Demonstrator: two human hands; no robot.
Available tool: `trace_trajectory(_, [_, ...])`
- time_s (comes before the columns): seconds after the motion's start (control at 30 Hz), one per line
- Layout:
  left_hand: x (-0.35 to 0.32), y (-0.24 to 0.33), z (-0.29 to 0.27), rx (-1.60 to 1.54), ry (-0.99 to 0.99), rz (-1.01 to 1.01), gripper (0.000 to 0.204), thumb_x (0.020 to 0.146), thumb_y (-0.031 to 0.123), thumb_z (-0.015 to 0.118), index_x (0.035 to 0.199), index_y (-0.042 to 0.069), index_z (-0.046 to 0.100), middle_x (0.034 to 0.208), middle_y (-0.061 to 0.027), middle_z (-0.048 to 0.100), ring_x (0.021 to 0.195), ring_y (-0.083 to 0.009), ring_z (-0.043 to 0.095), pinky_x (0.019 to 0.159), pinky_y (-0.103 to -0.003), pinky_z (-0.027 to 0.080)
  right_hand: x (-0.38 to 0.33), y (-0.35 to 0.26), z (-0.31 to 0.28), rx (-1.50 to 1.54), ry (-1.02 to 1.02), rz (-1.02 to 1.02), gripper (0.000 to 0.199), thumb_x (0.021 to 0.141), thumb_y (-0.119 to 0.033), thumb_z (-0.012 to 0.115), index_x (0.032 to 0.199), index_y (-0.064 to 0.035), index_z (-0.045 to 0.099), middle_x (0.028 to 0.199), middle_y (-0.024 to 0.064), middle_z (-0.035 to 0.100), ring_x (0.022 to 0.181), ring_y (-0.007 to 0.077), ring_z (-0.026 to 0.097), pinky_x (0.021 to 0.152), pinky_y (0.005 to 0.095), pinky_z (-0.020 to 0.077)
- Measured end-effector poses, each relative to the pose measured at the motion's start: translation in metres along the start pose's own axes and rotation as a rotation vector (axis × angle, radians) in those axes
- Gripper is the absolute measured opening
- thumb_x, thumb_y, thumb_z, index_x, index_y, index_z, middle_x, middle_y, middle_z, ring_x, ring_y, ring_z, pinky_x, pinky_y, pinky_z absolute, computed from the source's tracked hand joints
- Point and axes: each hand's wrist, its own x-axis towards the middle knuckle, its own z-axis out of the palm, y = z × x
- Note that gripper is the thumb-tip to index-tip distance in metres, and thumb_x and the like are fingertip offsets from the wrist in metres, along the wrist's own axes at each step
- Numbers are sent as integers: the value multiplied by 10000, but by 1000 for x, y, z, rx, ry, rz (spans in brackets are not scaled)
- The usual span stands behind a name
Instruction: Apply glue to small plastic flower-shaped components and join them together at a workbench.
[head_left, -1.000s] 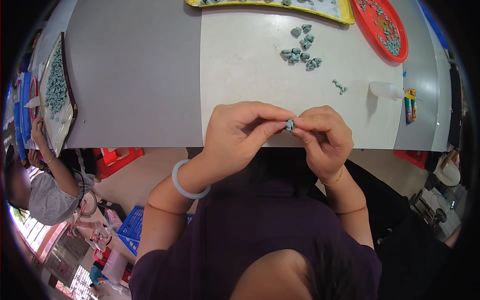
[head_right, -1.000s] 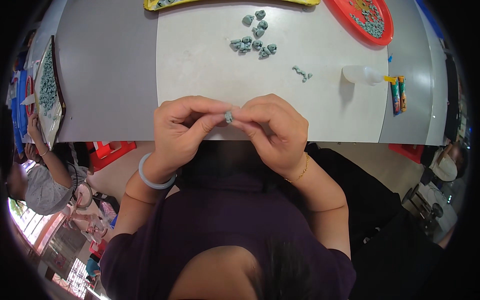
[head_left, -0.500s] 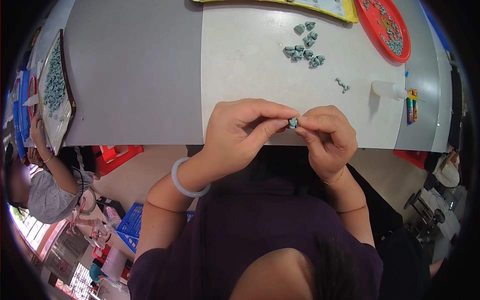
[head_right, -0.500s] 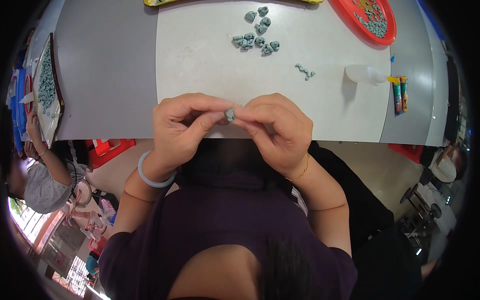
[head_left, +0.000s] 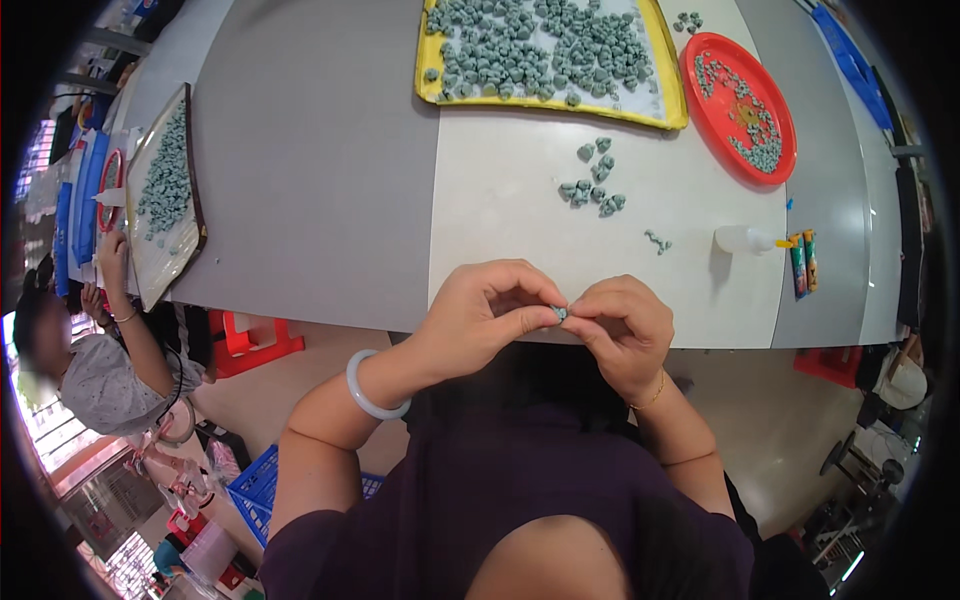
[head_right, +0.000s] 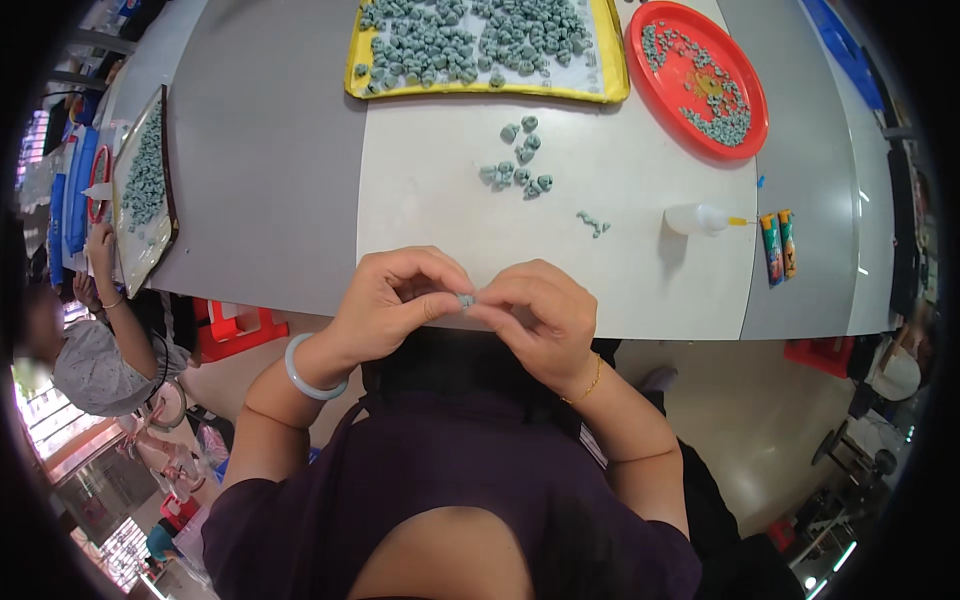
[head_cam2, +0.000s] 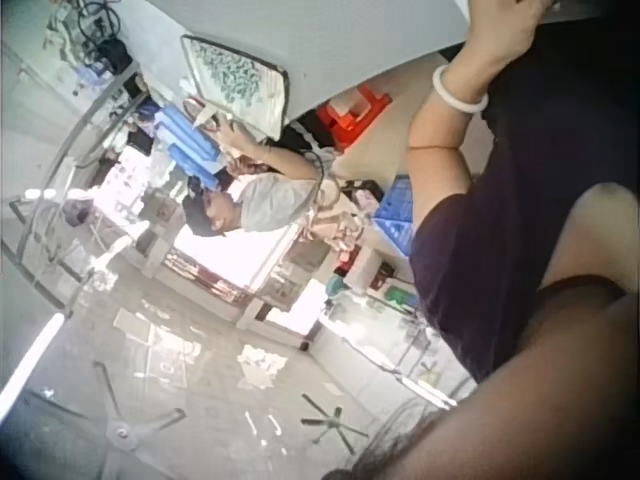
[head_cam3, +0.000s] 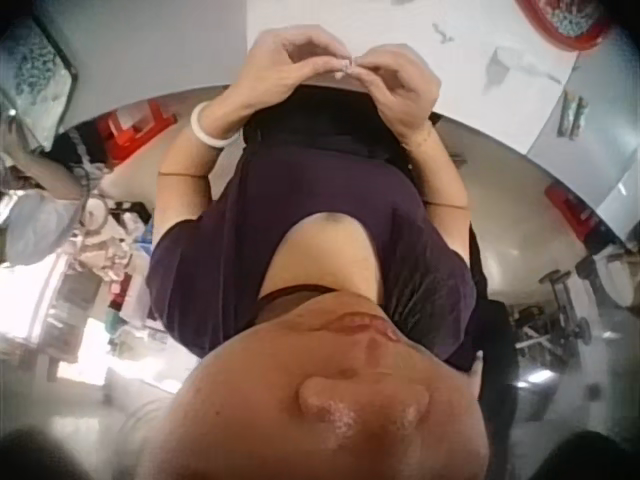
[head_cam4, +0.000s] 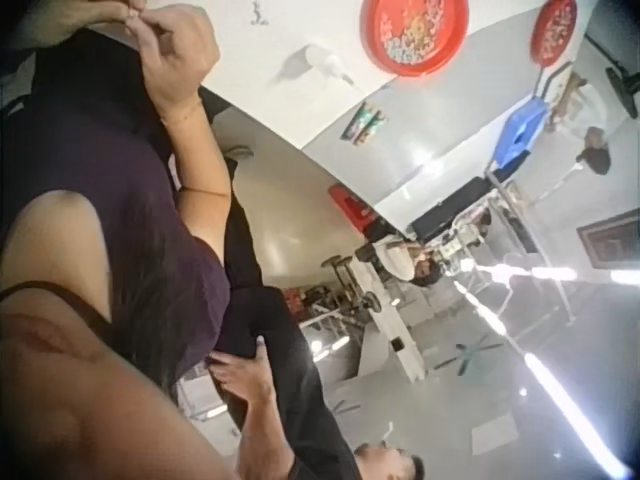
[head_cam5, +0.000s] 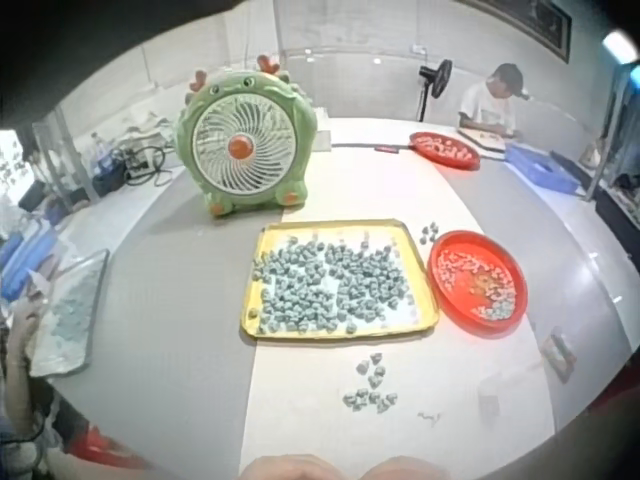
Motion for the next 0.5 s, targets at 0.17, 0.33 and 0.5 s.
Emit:
trace_trajectory(0.17, [30,41,-24,342,162,21,104,798,21,611,893,-20,612,835,-56,626,771,-103,590,703,-232,475,0,0,0,44,43,-47,141,656,18,710,751,-25,615,705,70,595,602,151,551,516,238,431])
trace_trajectory(0.33, [106,64,-67,560,360,270,128,793,74,631,871,-28,629,824,-74,646,743,-123,613,673,-239,484,1,-1,0,31,58,-69,120,672,31,688,749,-19,611,701,67,596,591,144,546,517,236,431])
trace_trajectory(0.5, [118,61,-59,974,547,476,136,768,105,648,855,2,637,808,-91,643,694,-187,617,632,-272,478,3,-1,1,32,59,-62,104,682,36,671,745,-19,609,695,64,594,564,138,540,515,231,431])
